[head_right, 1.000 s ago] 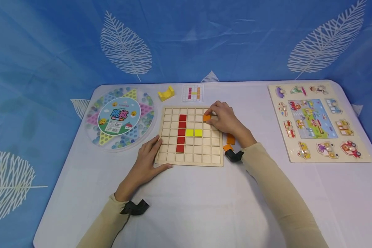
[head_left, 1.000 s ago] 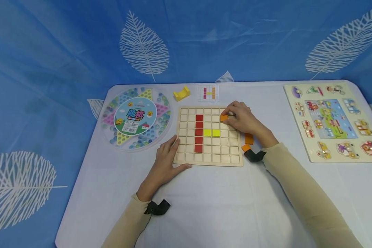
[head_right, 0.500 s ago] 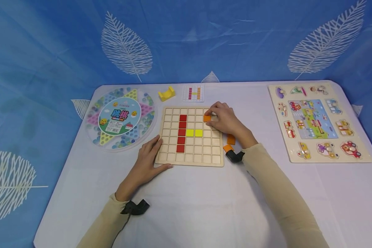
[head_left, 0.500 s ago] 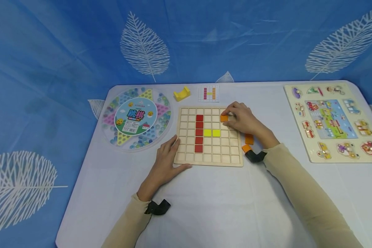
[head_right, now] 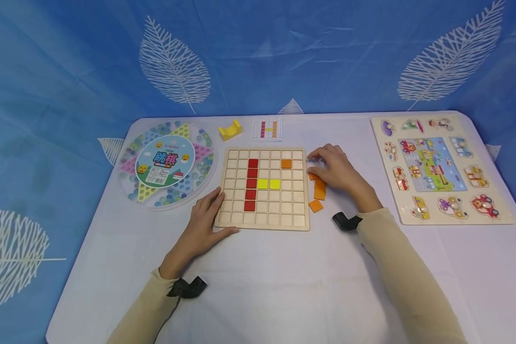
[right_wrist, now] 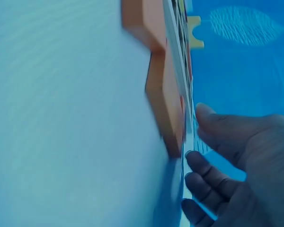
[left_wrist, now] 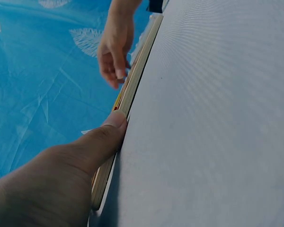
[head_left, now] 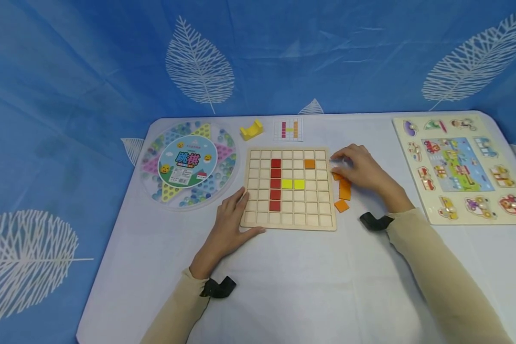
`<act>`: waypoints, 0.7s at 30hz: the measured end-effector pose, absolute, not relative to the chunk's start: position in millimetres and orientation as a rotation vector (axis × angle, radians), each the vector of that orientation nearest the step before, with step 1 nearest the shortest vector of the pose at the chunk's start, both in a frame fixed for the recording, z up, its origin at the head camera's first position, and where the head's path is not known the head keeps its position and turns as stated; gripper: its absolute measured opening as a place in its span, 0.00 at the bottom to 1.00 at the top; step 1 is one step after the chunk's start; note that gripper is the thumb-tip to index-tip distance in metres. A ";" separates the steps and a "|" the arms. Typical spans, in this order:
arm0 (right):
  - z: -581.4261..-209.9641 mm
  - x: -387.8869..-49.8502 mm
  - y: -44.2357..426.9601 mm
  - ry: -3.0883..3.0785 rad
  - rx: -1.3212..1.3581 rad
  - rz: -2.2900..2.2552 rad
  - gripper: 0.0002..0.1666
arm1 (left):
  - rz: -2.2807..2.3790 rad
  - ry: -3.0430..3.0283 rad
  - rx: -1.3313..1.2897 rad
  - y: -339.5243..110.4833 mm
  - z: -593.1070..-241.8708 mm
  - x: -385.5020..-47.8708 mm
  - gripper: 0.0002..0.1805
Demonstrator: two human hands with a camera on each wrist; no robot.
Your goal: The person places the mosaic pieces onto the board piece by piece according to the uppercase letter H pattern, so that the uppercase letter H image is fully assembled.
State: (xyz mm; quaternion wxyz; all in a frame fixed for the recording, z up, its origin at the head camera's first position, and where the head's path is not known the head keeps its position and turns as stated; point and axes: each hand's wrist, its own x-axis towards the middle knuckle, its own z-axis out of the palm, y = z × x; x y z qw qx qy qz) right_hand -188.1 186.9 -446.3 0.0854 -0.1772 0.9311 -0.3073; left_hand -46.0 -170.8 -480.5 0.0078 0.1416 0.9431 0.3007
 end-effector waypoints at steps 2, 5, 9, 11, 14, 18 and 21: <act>-448.1 -185.7 193.7 2.778 -0.515 -0.929 0.16 | 0.935 2.949 0.451 -171.3 -479.7 -46.0 0.55; -451.5 -184.4 199.3 2.768 -0.549 -0.964 0.15 | 0.935 2.952 0.460 -172.4 -479.3 -45.7 0.55; -452.9 -184.9 200.0 2.751 -0.594 -0.948 0.15 | 0.933 2.950 0.459 -173.1 -480.0 -45.7 0.55; -453.3 -185.2 200.5 2.751 -0.602 -0.926 0.14 | 0.935 2.947 0.457 -172.9 -480.4 -45.9 0.55; -454.8 -183.9 203.6 2.760 -0.588 -0.932 0.12 | 0.934 2.943 0.463 -171.5 -480.8 -46.5 0.55; -456.3 -183.5 206.8 2.779 -0.562 -0.948 0.12 | 0.937 2.953 0.471 -171.0 -481.7 -46.3 0.54; -456.4 -184.1 209.8 2.776 -0.562 -0.944 0.14 | 0.933 2.954 0.468 -171.0 -482.2 -46.5 0.55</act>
